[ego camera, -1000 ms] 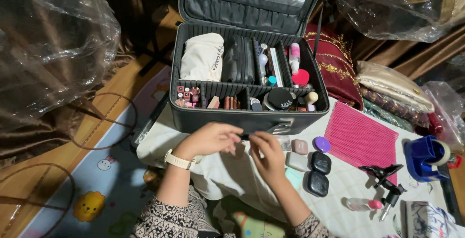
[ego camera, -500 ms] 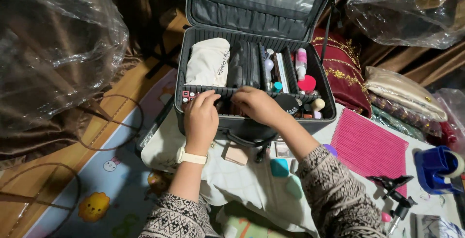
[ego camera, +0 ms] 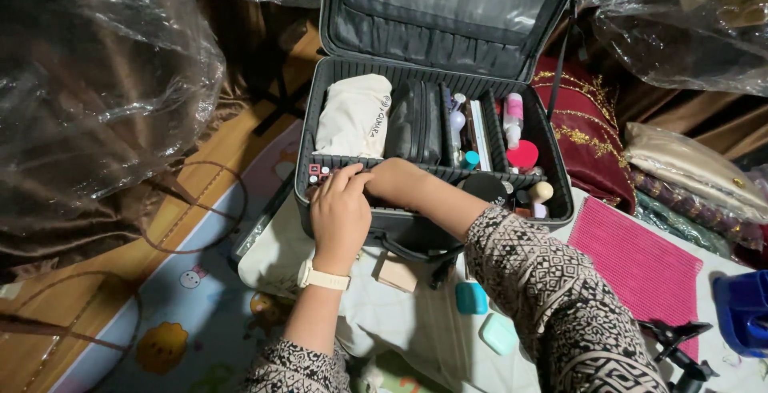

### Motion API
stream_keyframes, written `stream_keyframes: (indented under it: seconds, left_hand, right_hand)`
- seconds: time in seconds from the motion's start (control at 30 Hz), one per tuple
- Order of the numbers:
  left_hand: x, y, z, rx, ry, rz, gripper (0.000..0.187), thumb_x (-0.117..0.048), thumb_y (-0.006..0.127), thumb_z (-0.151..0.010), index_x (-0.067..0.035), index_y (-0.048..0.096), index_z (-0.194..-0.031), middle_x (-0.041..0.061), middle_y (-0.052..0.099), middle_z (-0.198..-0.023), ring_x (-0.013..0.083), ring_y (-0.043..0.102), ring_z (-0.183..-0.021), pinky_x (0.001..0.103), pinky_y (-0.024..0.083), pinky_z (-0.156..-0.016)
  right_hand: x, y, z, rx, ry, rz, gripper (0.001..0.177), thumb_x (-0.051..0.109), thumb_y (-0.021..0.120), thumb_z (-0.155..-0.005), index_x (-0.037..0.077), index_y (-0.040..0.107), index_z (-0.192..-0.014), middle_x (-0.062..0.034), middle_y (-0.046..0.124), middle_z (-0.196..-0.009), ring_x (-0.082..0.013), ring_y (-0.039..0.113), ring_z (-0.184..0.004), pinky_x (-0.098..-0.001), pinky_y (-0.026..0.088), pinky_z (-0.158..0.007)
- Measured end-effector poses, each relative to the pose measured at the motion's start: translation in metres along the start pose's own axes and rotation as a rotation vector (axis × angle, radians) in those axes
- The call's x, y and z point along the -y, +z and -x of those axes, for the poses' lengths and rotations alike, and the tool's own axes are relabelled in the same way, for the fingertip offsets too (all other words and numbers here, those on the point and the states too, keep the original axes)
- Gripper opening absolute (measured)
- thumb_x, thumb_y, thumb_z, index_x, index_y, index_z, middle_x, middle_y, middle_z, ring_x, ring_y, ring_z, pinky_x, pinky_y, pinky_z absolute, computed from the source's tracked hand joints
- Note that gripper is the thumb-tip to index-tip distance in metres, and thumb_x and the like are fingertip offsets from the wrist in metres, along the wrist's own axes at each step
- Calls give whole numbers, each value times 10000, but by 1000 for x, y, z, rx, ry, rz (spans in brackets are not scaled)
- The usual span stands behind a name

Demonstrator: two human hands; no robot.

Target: Organizing makeup products and tools into a professional storage case

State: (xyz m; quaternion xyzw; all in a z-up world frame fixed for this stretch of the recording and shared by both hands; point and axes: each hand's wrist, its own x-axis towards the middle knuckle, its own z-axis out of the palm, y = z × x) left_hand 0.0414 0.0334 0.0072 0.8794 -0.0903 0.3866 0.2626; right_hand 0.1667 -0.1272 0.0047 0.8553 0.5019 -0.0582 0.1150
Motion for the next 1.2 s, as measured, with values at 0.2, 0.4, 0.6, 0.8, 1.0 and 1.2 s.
stream_keyframes:
  seconds: [0.2,0.4,0.6,0.8,1.0,1.2]
  left_hand:
    - [-1,1,-2,-40,5,-14,294,-59,541,-870,-204,706,-1064,-13,667,-1141,243,670,-1057,374,512,-868]
    - [-1,2,-3,-51,2,-7,357,-29,536,-854,-195,699,-1125,-8,671,-1161,244,673,-1048,368,518,-851]
    - [-8,-9,-9,-77,-37,75,437,11,534,-824,-168,693,-1189,16,665,-1185,257,682,-1056,386,545,-853]
    - [-11,-22,-12,-120,-49,284,461,46,497,-836,-169,719,-1178,3,685,-1160,257,696,-1052,379,562,-899]
    - [-20,-33,-17,-120,-4,606,375,92,546,-881,-124,771,-1090,51,737,-1059,271,740,-958,368,581,-869]
    - [-31,-34,-8,105,-101,913,292,45,622,-862,-113,801,-1031,31,746,-818,170,742,-630,261,592,-545]
  right_hand:
    - [7,-8,-5,-102,-24,98,78,45,690,-811,121,673,-805,-47,676,-695,-282,687,-634,-401,563,-569]
    - [18,-15,-1,-198,-31,187,182,16,676,-804,158,646,-695,-26,639,-596,-248,662,-552,-375,538,-494]
    - [41,-70,46,-354,59,103,145,74,649,-883,209,694,-907,21,647,-889,-280,715,-700,-419,587,-579]
    - [51,-79,104,-655,181,-79,58,265,650,-993,248,685,-1036,55,673,-1014,-216,725,-952,-327,590,-714]
    - [79,-82,139,-927,185,-85,162,85,706,-942,163,748,-1077,-44,732,-1050,-261,737,-926,-337,595,-742]
    - [97,-55,162,-1045,262,-120,153,131,708,-942,175,783,-1068,-11,763,-1122,-233,747,-931,-343,597,-761]
